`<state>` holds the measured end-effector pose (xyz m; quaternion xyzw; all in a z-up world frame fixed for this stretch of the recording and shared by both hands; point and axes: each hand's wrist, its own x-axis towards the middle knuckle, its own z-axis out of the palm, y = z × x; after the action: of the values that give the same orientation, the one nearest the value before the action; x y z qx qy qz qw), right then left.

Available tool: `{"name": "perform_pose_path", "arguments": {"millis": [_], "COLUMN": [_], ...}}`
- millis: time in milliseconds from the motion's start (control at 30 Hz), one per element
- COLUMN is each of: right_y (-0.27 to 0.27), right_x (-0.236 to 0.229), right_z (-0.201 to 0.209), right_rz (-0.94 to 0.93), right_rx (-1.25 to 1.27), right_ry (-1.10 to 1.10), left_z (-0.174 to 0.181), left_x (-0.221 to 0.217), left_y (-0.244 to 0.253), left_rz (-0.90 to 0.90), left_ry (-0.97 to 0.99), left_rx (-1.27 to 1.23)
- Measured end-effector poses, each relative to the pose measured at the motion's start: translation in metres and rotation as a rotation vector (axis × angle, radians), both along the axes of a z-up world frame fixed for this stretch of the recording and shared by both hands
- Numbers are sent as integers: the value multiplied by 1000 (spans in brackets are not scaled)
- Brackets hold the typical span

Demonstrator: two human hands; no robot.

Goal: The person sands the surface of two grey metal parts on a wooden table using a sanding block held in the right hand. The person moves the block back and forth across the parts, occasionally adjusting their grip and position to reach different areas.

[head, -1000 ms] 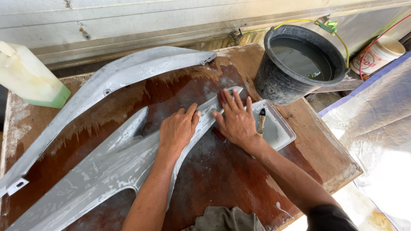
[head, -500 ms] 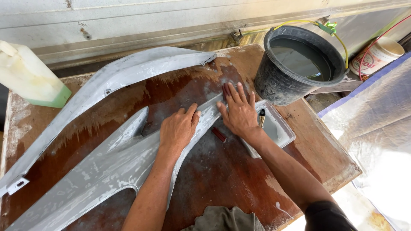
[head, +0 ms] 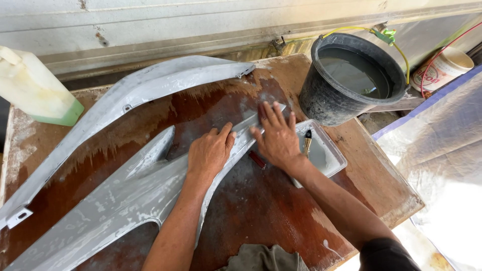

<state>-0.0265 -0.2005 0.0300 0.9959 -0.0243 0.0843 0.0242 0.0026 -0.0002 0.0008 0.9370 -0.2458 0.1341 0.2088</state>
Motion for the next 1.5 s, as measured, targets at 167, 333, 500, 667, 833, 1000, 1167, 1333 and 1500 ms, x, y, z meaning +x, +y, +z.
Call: {"name": "perform_pose_path", "arguments": {"millis": [167, 333, 500, 667, 833, 1000, 1167, 1333, 1500], "right_y": [-1, -46, -73, -66, -59, -60, -59, -61, -62], "right_x": [-2, 3, -4, -12, -19, -21, -23, -23, -22], "right_z": [7, 9, -13, -14, -7, -5, 2, 2, 1], "right_rz": [30, -21, 87, 117, 125, 202, 222, 238, 249], "right_rx": [-32, 211, 427, 532, 657, 657, 668, 685, 676], "right_ry": [36, -69, -288, -306, -291, -326, -345, -341, -340], "left_z": [-1, -2, -24, -19, -5, -3, -8, -14, -16], "left_x": [-1, -1, 12, 14, 17, 21, 27, 28, 27], "left_y": [0, 1, -4, -13, -47, -79, -83, -81, -79], "left_rz": [-2, -4, -9, -46, -105, -191, -201, -211, -197], "left_ry": [21, 10, -188, -240, -270, -247, -271, -317, -353], "left_rx": [-1, -7, 45, 64, 34, -34, -22, -58, -105]}}
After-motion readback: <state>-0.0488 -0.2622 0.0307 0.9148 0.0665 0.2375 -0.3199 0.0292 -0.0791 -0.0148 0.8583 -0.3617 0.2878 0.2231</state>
